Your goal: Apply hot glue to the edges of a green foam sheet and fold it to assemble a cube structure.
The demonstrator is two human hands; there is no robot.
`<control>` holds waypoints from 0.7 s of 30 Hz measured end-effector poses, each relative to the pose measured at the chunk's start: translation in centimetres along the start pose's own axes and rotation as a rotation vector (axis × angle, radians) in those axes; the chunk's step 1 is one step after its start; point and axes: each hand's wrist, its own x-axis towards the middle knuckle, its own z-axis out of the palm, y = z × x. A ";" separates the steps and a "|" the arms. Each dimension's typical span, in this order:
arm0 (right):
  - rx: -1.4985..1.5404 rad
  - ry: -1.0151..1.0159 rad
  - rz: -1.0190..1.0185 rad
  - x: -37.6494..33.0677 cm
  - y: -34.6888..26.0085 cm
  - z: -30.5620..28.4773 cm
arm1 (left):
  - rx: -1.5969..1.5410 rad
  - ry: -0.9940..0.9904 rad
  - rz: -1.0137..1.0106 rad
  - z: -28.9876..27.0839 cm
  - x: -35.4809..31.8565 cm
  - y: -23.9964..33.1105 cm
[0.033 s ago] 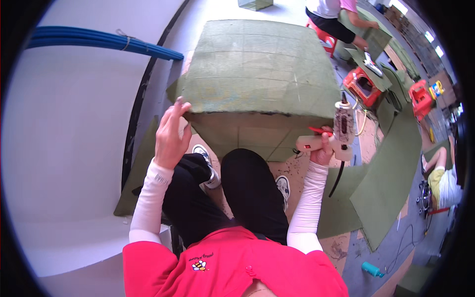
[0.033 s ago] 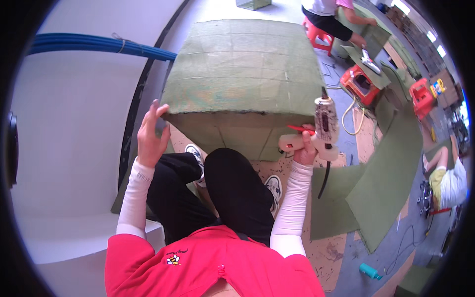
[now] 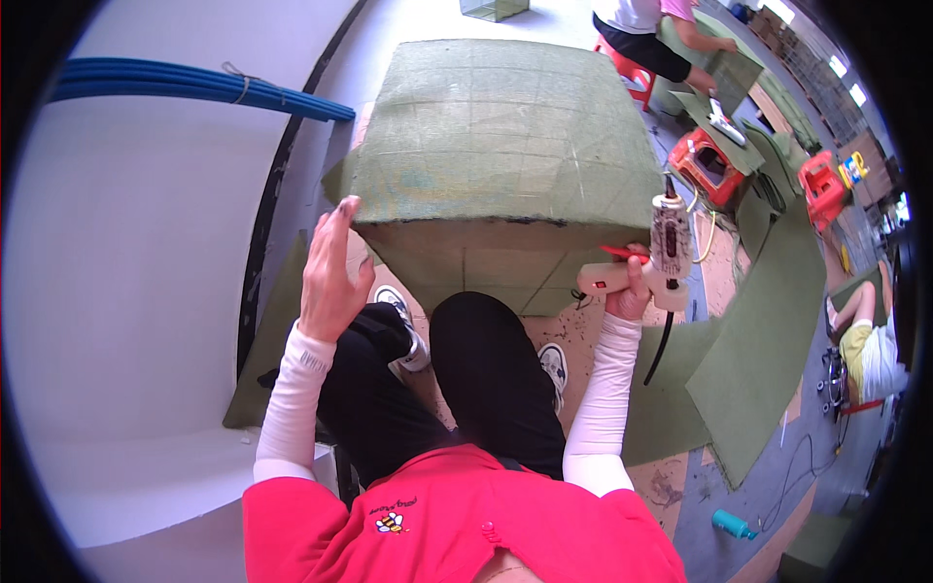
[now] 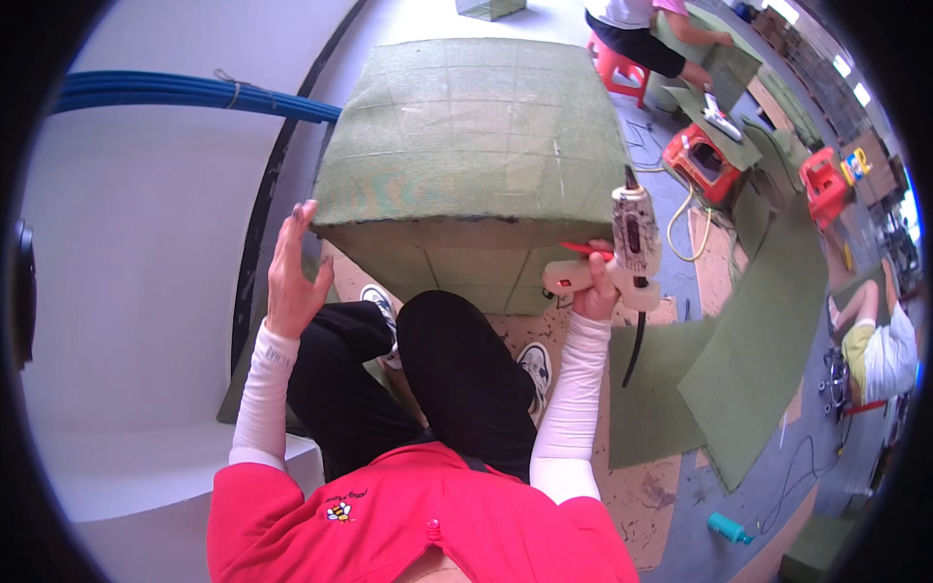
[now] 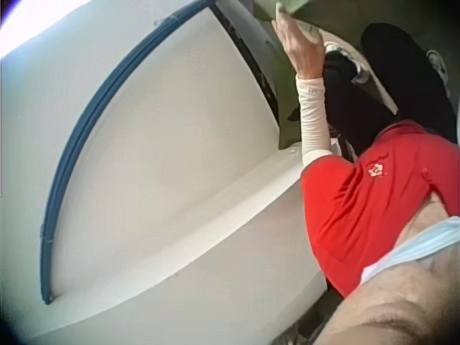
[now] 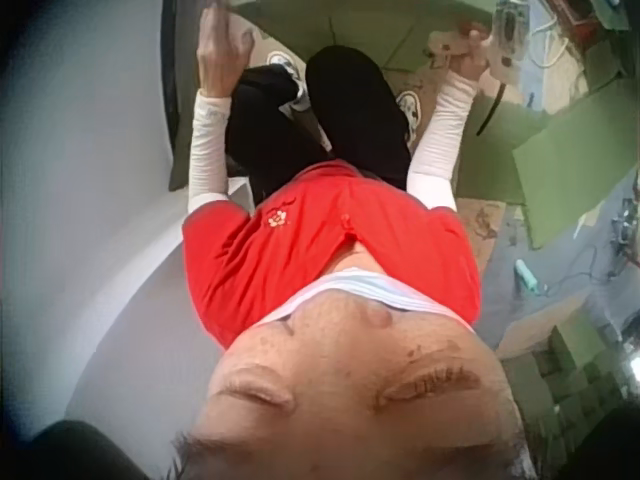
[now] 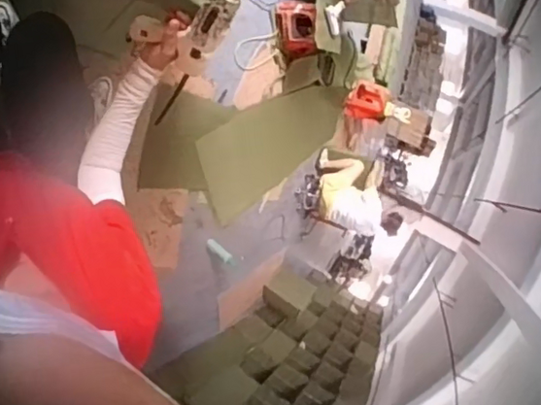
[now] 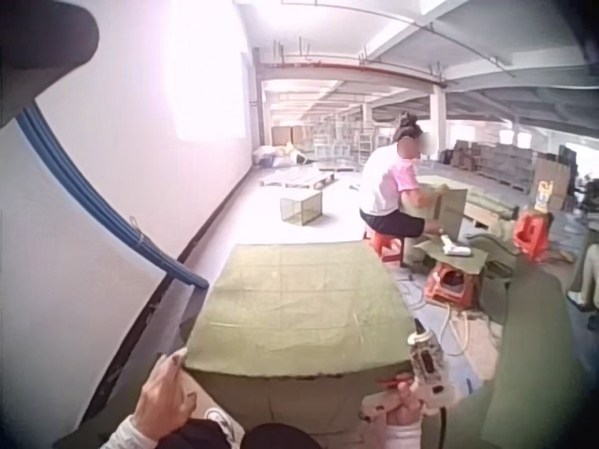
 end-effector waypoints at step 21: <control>-0.002 -0.024 -0.021 -0.2 -0.8 2.0 | -0.068 -0.149 0.169 10.6 5.9 7.9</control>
